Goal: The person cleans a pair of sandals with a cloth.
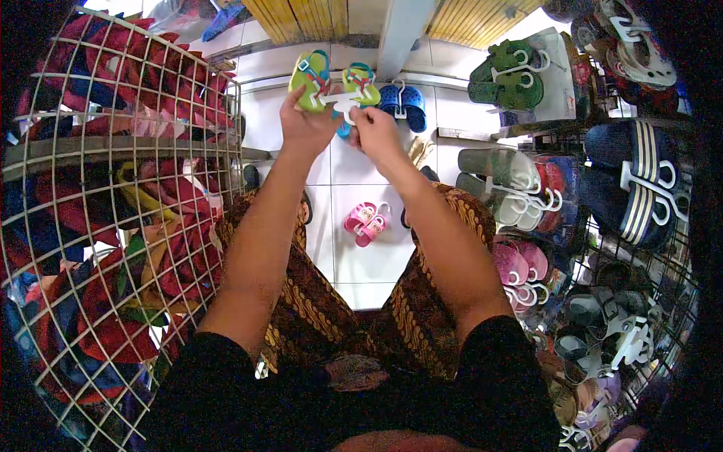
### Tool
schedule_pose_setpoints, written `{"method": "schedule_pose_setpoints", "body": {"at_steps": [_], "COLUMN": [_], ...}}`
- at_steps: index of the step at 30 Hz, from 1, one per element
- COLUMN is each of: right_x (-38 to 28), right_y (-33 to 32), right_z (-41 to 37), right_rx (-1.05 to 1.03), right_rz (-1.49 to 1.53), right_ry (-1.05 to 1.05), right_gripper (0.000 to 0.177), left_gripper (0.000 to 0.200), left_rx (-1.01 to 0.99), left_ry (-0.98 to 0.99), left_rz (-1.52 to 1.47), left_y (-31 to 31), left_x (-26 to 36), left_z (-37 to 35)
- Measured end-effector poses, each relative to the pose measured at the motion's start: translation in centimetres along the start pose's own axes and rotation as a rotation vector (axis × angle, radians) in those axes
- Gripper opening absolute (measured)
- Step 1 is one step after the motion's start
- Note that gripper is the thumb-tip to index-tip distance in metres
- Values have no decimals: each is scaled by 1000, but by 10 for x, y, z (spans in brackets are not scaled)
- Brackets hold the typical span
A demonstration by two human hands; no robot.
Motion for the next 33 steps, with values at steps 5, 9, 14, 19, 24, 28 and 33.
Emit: {"method": "schedule_pose_setpoints", "body": {"at_steps": [5, 9, 14, 19, 24, 28, 33], "right_x": [-15, -19, -36, -34, -13, 9, 63], "right_y": [-22, -33, -46, -70, -84, -90, -73], "right_z": [11, 11, 12, 12, 20, 26, 22], "right_rx": [-14, 24, -137, -151, -158, -135, -322], "right_rz": [-314, -106, -86, -975, -1008, -1085, -1143], "right_ry": [-65, -32, -36, -256, -171, -158, -141], "right_gripper": [31, 31, 29, 21, 25, 24, 27], "left_gripper": [48, 46, 36, 30, 33, 31, 29], "left_rx": [-70, 22, 398, 646, 484, 368, 374], "left_ry": [-53, -48, -137, 57, 45, 69, 88], "left_rz": [33, -30, 69, 314, 382, 465, 519], "left_y": [-6, -21, -58, -53, -52, -43, -32], "left_x": [8, 7, 4, 14, 13, 9, 9], "left_z": [0, 11, 19, 6, 14, 13, 7]}}
Point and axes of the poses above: each hand's wrist, its own z-axis towards the middle knuckle, its own y-axis out of the palm, x = y × z, the point moved 4 cm from there along z, towards the middle knuckle, and after that the axes turned 11 degrees about -y, right-handed, at the moved point
